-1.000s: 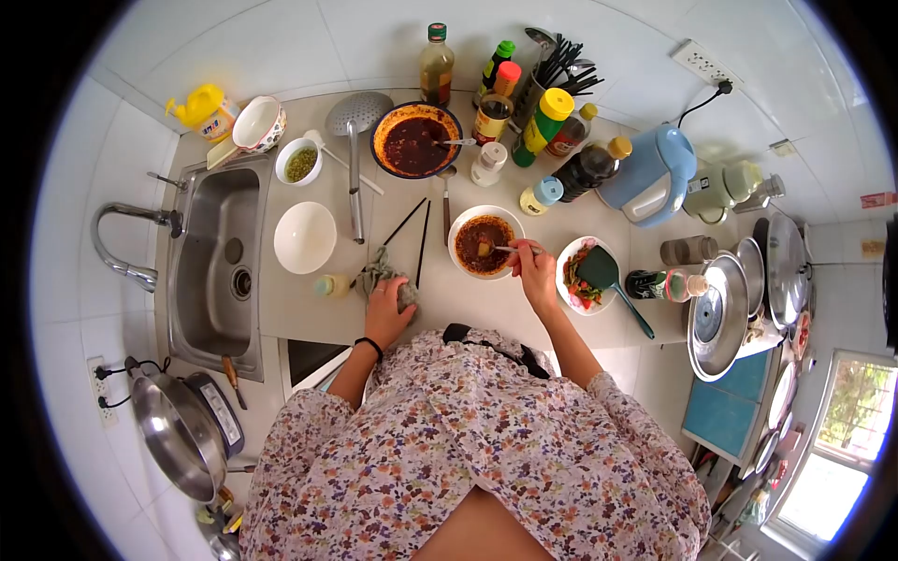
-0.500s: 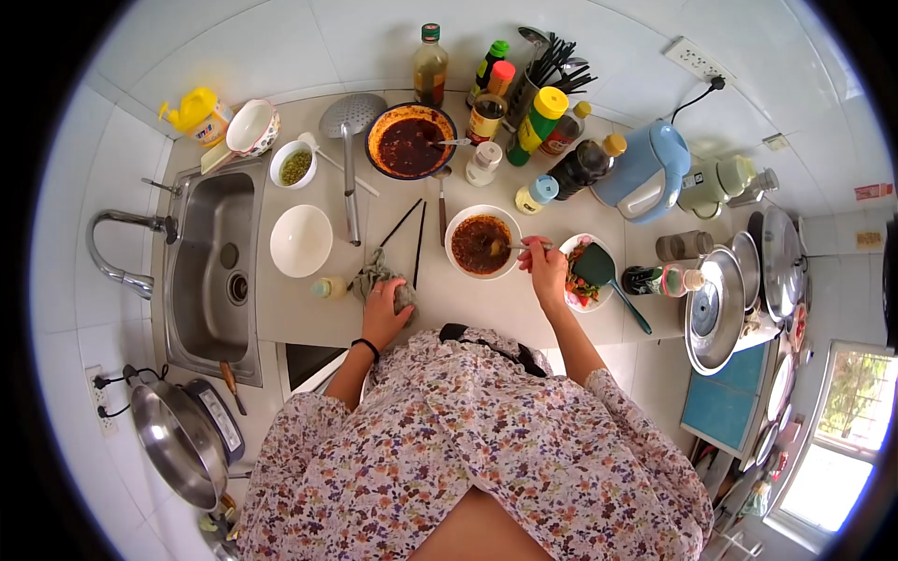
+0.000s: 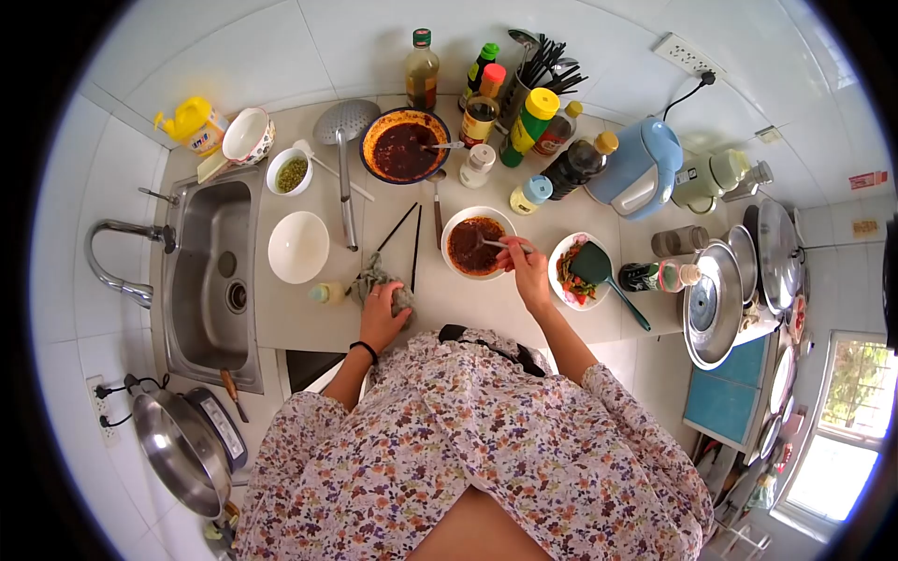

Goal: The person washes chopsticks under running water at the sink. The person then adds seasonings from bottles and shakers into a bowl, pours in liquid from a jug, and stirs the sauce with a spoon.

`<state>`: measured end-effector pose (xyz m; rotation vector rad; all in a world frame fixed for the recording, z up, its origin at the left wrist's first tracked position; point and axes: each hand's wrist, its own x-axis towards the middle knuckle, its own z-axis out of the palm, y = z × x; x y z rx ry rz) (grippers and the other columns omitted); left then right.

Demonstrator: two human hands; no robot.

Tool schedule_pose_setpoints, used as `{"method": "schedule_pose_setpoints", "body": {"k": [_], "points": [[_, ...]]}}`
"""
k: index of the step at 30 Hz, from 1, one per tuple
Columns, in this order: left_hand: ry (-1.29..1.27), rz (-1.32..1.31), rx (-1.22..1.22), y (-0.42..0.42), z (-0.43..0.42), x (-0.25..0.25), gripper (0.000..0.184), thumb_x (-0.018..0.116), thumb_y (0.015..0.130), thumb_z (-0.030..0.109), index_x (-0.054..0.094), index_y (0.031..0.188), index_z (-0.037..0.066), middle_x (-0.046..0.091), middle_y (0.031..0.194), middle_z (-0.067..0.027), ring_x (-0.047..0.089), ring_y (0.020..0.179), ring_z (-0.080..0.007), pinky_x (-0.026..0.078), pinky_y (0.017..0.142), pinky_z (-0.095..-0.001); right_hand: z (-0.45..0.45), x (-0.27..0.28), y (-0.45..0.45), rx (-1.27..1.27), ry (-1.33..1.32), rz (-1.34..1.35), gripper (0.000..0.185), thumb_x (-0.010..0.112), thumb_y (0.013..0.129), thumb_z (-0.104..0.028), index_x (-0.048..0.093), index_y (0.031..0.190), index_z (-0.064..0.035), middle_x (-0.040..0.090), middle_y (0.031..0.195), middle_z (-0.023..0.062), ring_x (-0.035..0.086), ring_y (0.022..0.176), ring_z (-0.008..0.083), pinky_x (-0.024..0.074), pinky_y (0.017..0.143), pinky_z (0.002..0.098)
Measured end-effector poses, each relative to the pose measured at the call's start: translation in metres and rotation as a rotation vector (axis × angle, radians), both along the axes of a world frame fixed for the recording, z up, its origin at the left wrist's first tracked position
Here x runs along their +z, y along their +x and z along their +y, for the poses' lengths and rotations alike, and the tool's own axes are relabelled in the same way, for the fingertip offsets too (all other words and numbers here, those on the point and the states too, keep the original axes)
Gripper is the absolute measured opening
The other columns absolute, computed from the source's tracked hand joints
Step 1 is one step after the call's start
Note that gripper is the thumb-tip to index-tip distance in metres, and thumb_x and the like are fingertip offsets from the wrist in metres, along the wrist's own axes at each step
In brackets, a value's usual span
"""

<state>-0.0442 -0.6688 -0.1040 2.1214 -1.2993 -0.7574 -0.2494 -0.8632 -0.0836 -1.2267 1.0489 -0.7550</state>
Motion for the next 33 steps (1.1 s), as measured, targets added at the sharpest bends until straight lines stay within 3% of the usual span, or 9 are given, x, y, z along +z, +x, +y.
{"method": "schedule_pose_setpoints", "body": {"k": [4, 7, 11, 17, 19, 23, 25, 27, 33], "points": [[-0.019, 0.004, -0.009, 0.000, 0.000, 0.000, 0.046, 0.069, 0.066, 0.011, 0.049, 0.108, 0.009, 0.047, 0.091, -0.0123, 0.049, 0.080, -0.0276, 0.042, 0.071, -0.0368, -0.006, 0.013, -0.018, 0.050, 0.008, 0.253, 0.025, 0.046, 0.089, -0.017, 0.059, 0.091, 0.0043, 0.060, 0.063, 0.0062, 0.056, 0.053, 0.0105, 0.0454, 0.050, 0.0228], [-0.051, -0.002, 0.007, -0.002, 0.002, -0.005, 0.046, 0.069, 0.066, 0.011, 0.049, 0.108, 0.009, 0.047, 0.091, -0.0123, 0.049, 0.078, -0.0273, 0.042, 0.070, -0.0372, -0.016, 0.008, -0.015, -0.012, -0.028, 0.253, 0.025, 0.045, 0.090, -0.016, 0.059, 0.092, 0.0037, 0.060, 0.065, 0.0063, 0.056, 0.054, 0.0105, 0.0460, 0.051, 0.0226], [-0.059, -0.008, -0.008, 0.000, 0.000, -0.001, 0.046, 0.069, 0.066, 0.011, 0.049, 0.108, 0.009, 0.047, 0.090, -0.0123, 0.049, 0.077, -0.0270, 0.042, 0.069, -0.0374, -0.003, 0.000, -0.002, 0.059, 0.061, -0.036, 0.023, 0.044, 0.090, -0.015, 0.059, 0.093, 0.0028, 0.060, 0.070, 0.0068, 0.056, 0.057, 0.0099, 0.0459, 0.054, 0.0220], [-0.078, -0.006, 0.001, -0.002, 0.001, -0.004, 0.046, 0.068, 0.066, 0.010, 0.049, 0.107, 0.008, 0.047, 0.089, -0.0127, 0.048, 0.076, -0.0269, 0.042, 0.068, -0.0365, -0.016, 0.005, -0.027, 0.048, 0.053, 0.261, 0.024, 0.046, 0.090, -0.016, 0.060, 0.093, 0.0034, 0.060, 0.065, 0.0083, 0.057, 0.054, 0.0104, 0.0454, 0.048, 0.0221], [-0.082, -0.015, 0.003, -0.002, 0.001, -0.005, 0.046, 0.068, 0.066, 0.010, 0.049, 0.107, 0.007, 0.047, 0.089, -0.0128, 0.048, 0.076, -0.0269, 0.042, 0.068, -0.0363, -0.015, 0.002, -0.017, -0.056, 0.005, 0.161, 0.024, 0.046, 0.090, -0.016, 0.060, 0.094, 0.0038, 0.060, 0.066, 0.0080, 0.057, 0.056, 0.0103, 0.0459, 0.051, 0.0219], [-0.059, -0.014, -0.002, 0.000, 0.000, -0.005, 0.045, 0.069, 0.066, 0.010, 0.049, 0.107, 0.008, 0.047, 0.090, -0.0129, 0.048, 0.078, -0.0270, 0.041, 0.069, -0.0364, -0.003, 0.004, -0.008, 0.077, 0.150, -0.027, 0.023, 0.046, 0.090, -0.014, 0.059, 0.097, 0.0031, 0.061, 0.069, 0.0069, 0.058, 0.060, 0.0103, 0.0463, 0.057, 0.0215], [-0.027, 0.000, -0.003, 0.001, 0.001, -0.005, 0.046, 0.069, 0.066, 0.010, 0.049, 0.107, 0.008, 0.047, 0.090, -0.0128, 0.048, 0.078, -0.0271, 0.041, 0.069, -0.0365, -0.008, 0.006, -0.019, 0.119, 0.178, 0.007, 0.023, 0.046, 0.090, -0.014, 0.059, 0.096, 0.0032, 0.061, 0.069, 0.0069, 0.058, 0.060, 0.0103, 0.0463, 0.056, 0.0216], [-0.040, -0.007, 0.006, -0.001, 0.002, -0.006, 0.045, 0.069, 0.066, 0.010, 0.049, 0.107, 0.008, 0.047, 0.090, -0.0126, 0.048, 0.078, -0.0273, 0.042, 0.069, -0.0366, -0.017, 0.009, -0.027, 0.088, 0.094, 0.286, 0.022, 0.046, 0.090, -0.014, 0.059, 0.095, 0.0035, 0.061, 0.069, 0.0070, 0.057, 0.060, 0.0103, 0.0464, 0.056, 0.0216], [-0.045, -0.015, -0.005, 0.000, 0.000, -0.005, 0.045, 0.069, 0.067, 0.011, 0.049, 0.107, 0.008, 0.047, 0.091, -0.0126, 0.048, 0.078, -0.0275, 0.041, 0.069, -0.0371, -0.004, -0.001, -0.007, 0.005, 0.050, -0.027, 0.022, 0.046, 0.090, -0.013, 0.059, 0.095, 0.0038, 0.060, 0.067, 0.0065, 0.057, 0.055, 0.0103, 0.0463, 0.052, 0.0225]]}}
